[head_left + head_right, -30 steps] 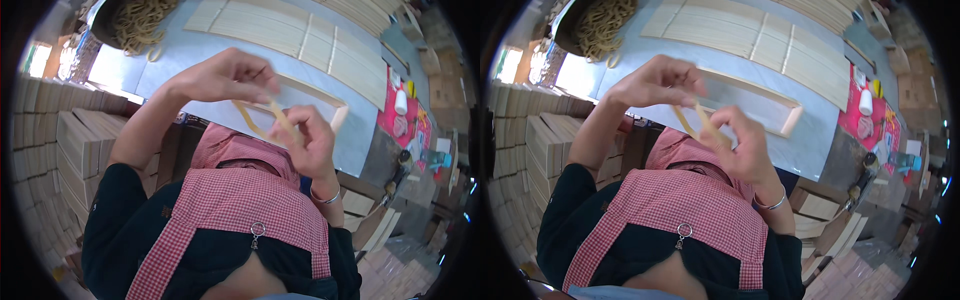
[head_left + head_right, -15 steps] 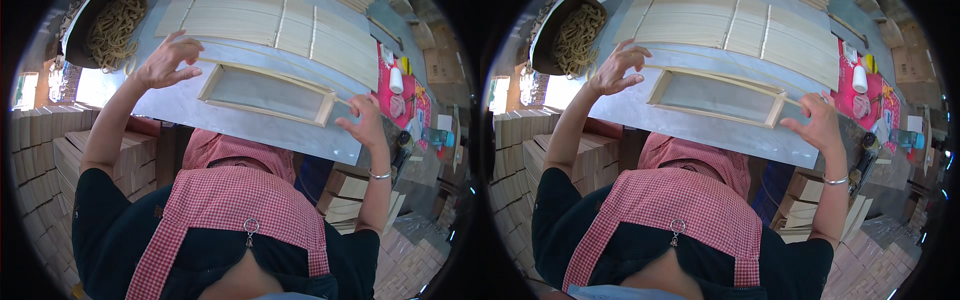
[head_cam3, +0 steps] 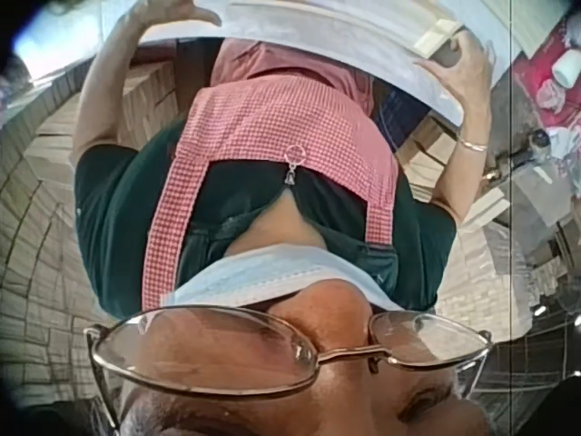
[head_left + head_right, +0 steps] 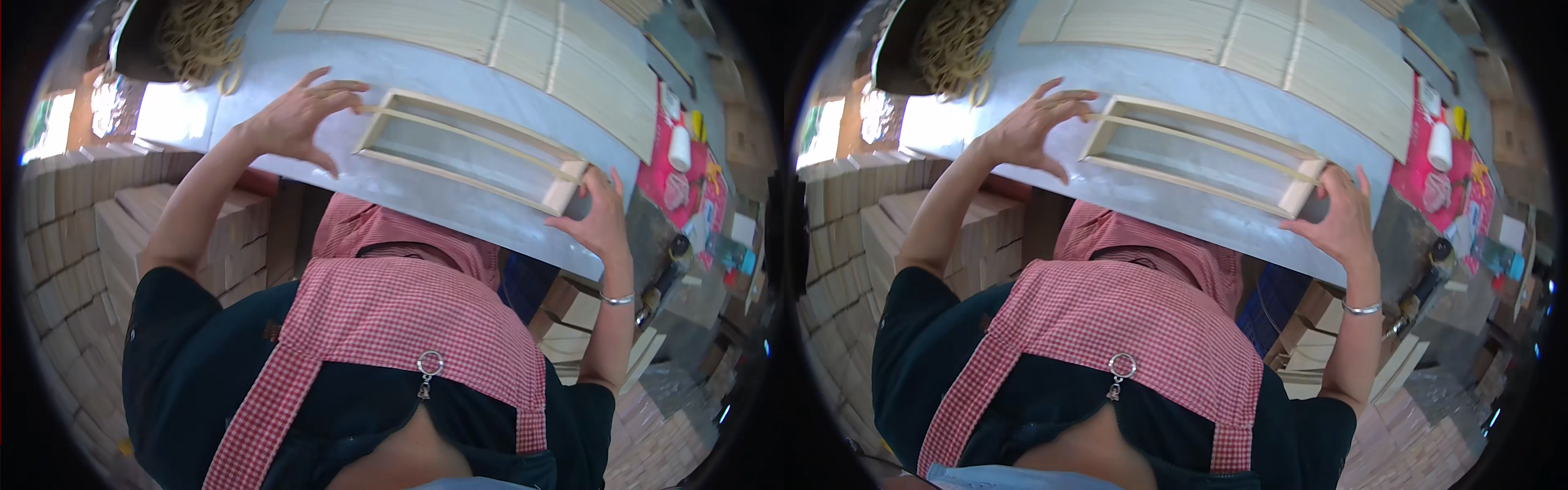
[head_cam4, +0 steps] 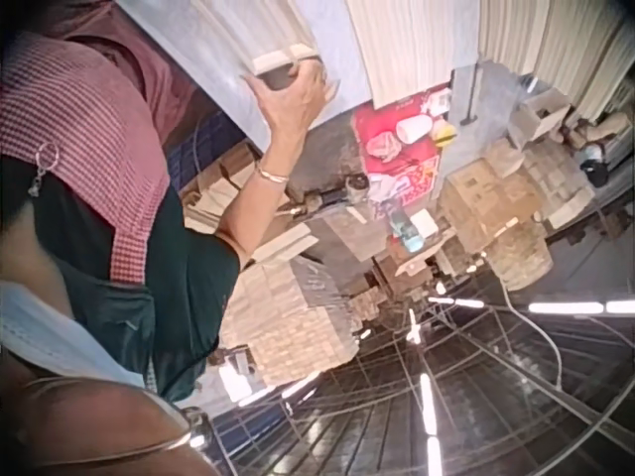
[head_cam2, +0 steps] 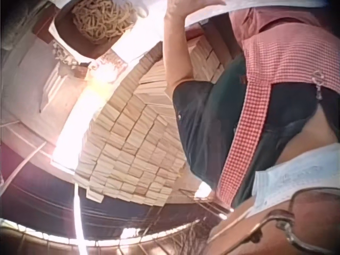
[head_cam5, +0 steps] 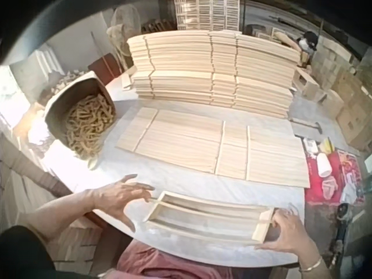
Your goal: Assemble wooden boxes by gluing wooden pieces together and securing them with a pneumatic nail gun.
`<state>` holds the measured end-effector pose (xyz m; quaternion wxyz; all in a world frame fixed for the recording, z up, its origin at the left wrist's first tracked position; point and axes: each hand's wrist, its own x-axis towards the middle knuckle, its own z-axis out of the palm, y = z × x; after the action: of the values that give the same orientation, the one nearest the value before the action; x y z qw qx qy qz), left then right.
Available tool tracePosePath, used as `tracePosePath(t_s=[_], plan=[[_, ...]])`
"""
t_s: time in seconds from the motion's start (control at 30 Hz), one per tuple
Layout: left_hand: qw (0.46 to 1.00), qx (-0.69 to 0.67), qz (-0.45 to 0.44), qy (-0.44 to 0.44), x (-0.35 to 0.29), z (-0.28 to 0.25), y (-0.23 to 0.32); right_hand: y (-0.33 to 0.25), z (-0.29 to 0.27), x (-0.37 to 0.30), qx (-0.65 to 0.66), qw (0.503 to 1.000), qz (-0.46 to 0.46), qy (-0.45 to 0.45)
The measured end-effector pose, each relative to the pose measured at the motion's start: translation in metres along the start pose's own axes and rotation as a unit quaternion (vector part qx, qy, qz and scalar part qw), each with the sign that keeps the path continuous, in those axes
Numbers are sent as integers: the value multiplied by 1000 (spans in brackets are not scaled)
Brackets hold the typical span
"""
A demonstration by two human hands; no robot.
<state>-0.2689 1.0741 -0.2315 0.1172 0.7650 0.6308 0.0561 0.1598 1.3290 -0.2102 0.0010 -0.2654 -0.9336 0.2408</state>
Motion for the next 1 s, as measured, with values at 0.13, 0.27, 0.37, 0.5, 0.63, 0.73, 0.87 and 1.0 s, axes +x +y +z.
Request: tracePosePath(t_s=[0.13, 0.27, 0.37, 0.5, 0.63, 0.73, 0.87, 1.0], plan=[[998, -57, -3, 29, 11, 12, 10, -1, 7, -2, -16, 999, 0, 28], [994, -80, -7, 71, 11, 21, 19, 3, 14, -11, -27, 997, -31, 61], [985, -145, -19, 96, 10, 28, 20, 8, 29, -21, -43, 992, -52, 103], [964, -203, -43, 165, 1, 51, 26, -1, 50, -32, -49, 980, -84, 174], [943, -231, -57, 234, -3, 71, 33, -10, 69, -38, -51, 964, -102, 239], [940, -196, -54, 274, -3, 78, 36, -9, 78, -41, -54, 957, -99, 268], [957, -127, 3, 262, 6, 66, 28, 0, 81, -45, -55, 959, -94, 261], [974, -122, 16, 192, -3, 59, 22, 6, 60, -39, -12, 973, -41, 228]])
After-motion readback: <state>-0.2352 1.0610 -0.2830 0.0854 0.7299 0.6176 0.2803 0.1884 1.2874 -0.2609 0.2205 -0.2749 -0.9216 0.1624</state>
